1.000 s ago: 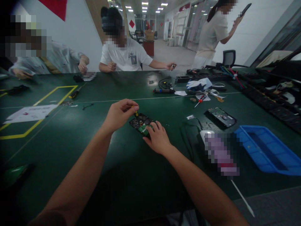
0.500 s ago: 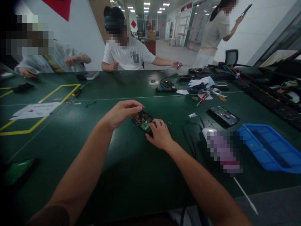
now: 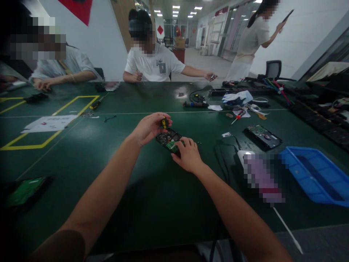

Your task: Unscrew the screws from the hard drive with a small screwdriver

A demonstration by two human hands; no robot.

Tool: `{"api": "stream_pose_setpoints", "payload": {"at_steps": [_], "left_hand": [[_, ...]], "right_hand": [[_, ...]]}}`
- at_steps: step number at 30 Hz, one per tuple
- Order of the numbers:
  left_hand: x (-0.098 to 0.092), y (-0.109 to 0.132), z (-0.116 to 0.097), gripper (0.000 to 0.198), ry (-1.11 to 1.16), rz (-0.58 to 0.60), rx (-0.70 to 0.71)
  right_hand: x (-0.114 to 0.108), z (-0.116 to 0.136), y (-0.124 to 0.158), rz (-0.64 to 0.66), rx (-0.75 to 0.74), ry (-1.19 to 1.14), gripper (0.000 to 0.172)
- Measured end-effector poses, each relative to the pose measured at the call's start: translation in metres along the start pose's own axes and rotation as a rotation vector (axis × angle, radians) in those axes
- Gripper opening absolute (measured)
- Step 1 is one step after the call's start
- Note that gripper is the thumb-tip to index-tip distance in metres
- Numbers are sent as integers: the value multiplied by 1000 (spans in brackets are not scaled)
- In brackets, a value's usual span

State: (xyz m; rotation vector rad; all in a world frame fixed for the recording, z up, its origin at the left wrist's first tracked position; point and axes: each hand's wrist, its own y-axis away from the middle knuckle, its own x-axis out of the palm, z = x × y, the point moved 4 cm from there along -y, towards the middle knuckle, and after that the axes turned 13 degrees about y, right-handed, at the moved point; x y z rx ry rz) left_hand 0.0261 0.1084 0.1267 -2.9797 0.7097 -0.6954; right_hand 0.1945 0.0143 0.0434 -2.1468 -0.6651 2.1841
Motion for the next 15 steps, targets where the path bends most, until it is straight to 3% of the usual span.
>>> {"api": "stream_pose_setpoints", "payload": {"at_steps": [7, 15], "left_hand": [[0, 3, -1, 24, -103, -19, 41], [2, 4, -2, 27, -83, -36, -31]], "right_hand": [[1, -2, 1, 14, 14, 2, 47], [4, -2, 1, 9, 28, -5, 48]]}}
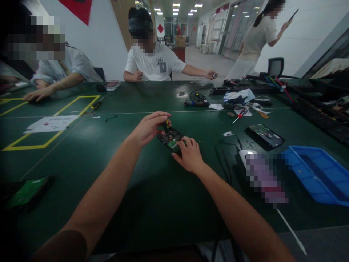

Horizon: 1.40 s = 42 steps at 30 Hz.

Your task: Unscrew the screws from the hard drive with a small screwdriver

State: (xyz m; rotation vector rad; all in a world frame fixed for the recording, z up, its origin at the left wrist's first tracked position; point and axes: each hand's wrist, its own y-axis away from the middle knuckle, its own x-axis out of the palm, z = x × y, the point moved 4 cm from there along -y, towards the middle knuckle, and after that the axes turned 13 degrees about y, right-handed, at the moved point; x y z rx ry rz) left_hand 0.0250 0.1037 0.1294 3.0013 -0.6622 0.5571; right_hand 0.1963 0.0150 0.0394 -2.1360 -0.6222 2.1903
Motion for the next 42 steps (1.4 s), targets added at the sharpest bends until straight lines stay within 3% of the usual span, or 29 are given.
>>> {"api": "stream_pose_setpoints", "payload": {"at_steps": [6, 18, 28, 35, 42], "left_hand": [[0, -3, 5, 20, 110, -59, -33], [-1, 0, 0, 24, 6, -60, -14], [-4, -4, 3, 20, 180, -149, 24], [-2, -2, 0, 15, 101, -115, 58], [0, -2, 2, 17, 233, -94, -23]], "right_hand": [[2, -1, -2, 2, -6, -10, 49], [4, -1, -1, -7, 11, -23, 49], [6, -1, -2, -15, 18, 3, 51], [6, -3, -1, 5, -10, -12, 53], [7, -5, 1, 9, -31, -15, 55]]}}
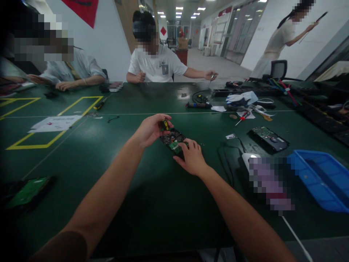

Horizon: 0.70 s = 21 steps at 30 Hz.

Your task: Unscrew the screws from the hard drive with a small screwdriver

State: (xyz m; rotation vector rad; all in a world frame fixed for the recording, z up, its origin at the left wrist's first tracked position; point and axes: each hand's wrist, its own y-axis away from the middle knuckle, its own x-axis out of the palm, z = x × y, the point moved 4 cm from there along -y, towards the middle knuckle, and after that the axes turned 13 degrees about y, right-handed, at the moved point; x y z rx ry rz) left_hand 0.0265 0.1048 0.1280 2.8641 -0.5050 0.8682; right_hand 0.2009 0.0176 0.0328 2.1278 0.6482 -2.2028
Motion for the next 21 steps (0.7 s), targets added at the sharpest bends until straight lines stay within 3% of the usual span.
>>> {"api": "stream_pose_setpoints", "payload": {"at_steps": [21], "left_hand": [[2, -2, 7, 16, 27, 96, -2]], "right_hand": [[-5, 8, 1, -18, 18, 33, 53]]}}
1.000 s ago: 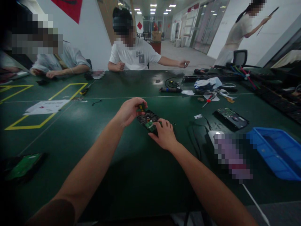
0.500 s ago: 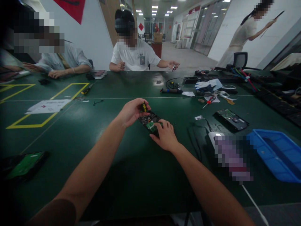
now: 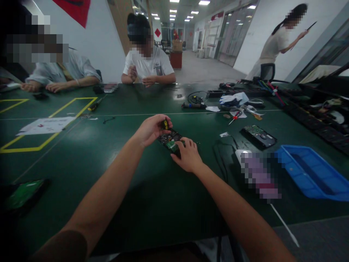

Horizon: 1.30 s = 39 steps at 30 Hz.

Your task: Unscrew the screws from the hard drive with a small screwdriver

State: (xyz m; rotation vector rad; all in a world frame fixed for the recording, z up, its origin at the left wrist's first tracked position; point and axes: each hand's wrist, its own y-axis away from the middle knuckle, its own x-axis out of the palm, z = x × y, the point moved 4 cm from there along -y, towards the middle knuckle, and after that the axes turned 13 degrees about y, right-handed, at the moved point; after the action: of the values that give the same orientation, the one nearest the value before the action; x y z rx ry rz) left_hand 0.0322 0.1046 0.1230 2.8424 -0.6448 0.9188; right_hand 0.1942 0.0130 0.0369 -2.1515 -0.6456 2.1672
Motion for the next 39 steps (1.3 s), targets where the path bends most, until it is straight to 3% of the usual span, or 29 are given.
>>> {"api": "stream_pose_setpoints", "payload": {"at_steps": [23, 32, 39], "left_hand": [[-2, 4, -11, 18, -172, -88, 27], [5, 4, -7, 23, -73, -9, 20], [4, 5, -5, 21, -168, -26, 8]], "right_hand": [[1, -4, -1, 13, 5, -30, 55], [4, -6, -2, 6, -2, -35, 56], [5, -8, -2, 21, -10, -40, 57]]}}
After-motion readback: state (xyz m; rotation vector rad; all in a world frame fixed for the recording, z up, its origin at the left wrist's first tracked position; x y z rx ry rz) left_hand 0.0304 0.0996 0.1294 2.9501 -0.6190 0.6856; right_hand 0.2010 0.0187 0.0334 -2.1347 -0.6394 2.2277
